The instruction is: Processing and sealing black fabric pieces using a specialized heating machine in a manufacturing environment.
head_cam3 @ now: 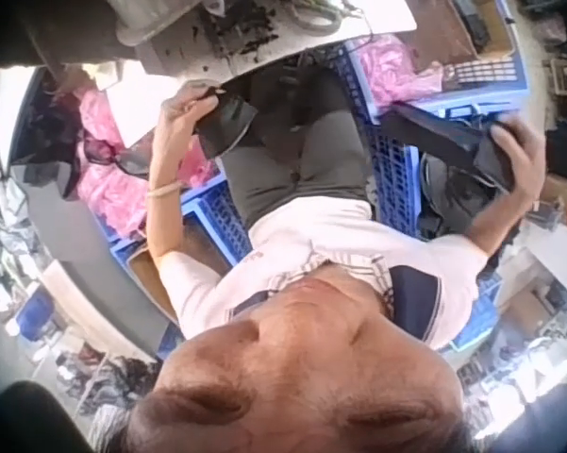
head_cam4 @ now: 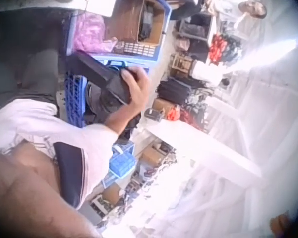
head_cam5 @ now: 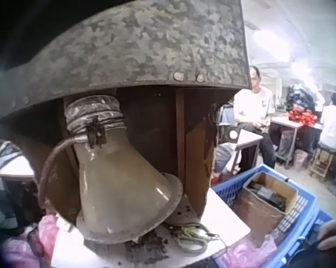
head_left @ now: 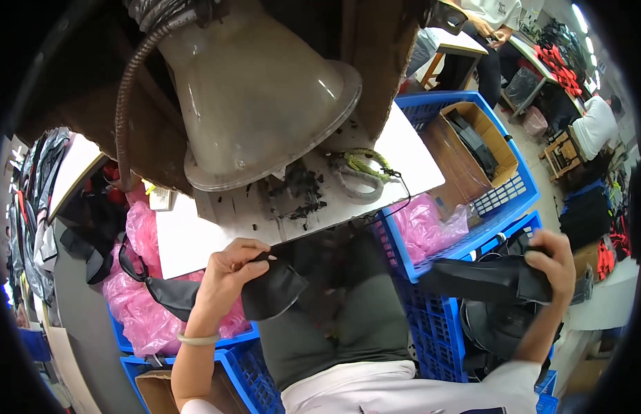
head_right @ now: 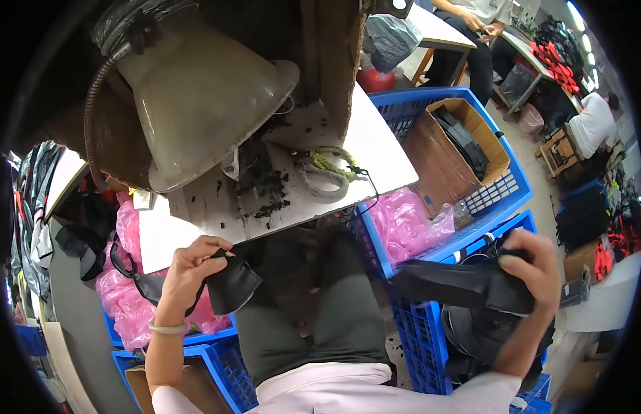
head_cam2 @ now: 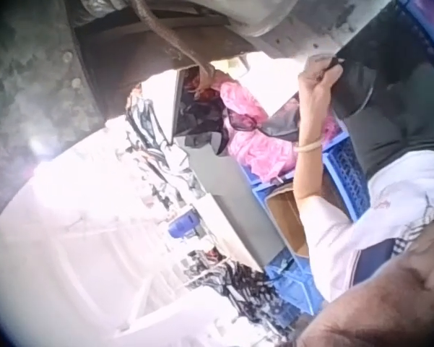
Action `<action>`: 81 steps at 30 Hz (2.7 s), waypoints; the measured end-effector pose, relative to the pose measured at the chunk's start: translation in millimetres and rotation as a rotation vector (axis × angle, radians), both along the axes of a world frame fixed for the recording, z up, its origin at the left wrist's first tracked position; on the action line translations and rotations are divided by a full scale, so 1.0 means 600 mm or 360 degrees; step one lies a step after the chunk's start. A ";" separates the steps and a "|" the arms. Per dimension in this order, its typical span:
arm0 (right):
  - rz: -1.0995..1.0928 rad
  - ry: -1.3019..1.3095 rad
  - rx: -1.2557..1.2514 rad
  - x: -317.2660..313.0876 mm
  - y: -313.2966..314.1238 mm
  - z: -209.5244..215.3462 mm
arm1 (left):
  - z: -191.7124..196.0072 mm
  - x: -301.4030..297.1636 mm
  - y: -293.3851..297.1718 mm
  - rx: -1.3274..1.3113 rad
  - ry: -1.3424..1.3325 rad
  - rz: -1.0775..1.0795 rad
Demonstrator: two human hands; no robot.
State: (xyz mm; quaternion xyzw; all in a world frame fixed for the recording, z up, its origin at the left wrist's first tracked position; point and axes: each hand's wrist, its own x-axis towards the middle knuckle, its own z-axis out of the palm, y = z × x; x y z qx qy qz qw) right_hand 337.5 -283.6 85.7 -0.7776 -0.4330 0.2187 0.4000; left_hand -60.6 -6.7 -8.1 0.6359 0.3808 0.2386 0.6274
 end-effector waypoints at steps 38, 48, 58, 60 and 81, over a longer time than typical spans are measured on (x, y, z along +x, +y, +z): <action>0.1077 0.0420 -0.0044 -0.244 0.214 -0.249 | 0.011 0.087 -0.060 -0.0304 -0.0233 0.0103; 0.0466 -0.0799 -0.0091 -0.139 0.315 -0.170 | 0.013 0.096 0.073 -0.0048 -0.0118 0.0324; 0.0518 -0.1060 -0.0193 -0.104 0.405 -0.194 | 0.036 0.127 0.105 -0.0162 -0.0317 0.0434; 0.0627 -0.1089 -0.0030 -0.101 0.414 -0.196 | 0.030 0.125 0.103 -0.0137 -0.0307 0.0347; -0.0597 0.0235 0.0532 0.062 0.071 0.001 | 0.010 0.293 -0.299 -0.0609 -0.0852 -0.0825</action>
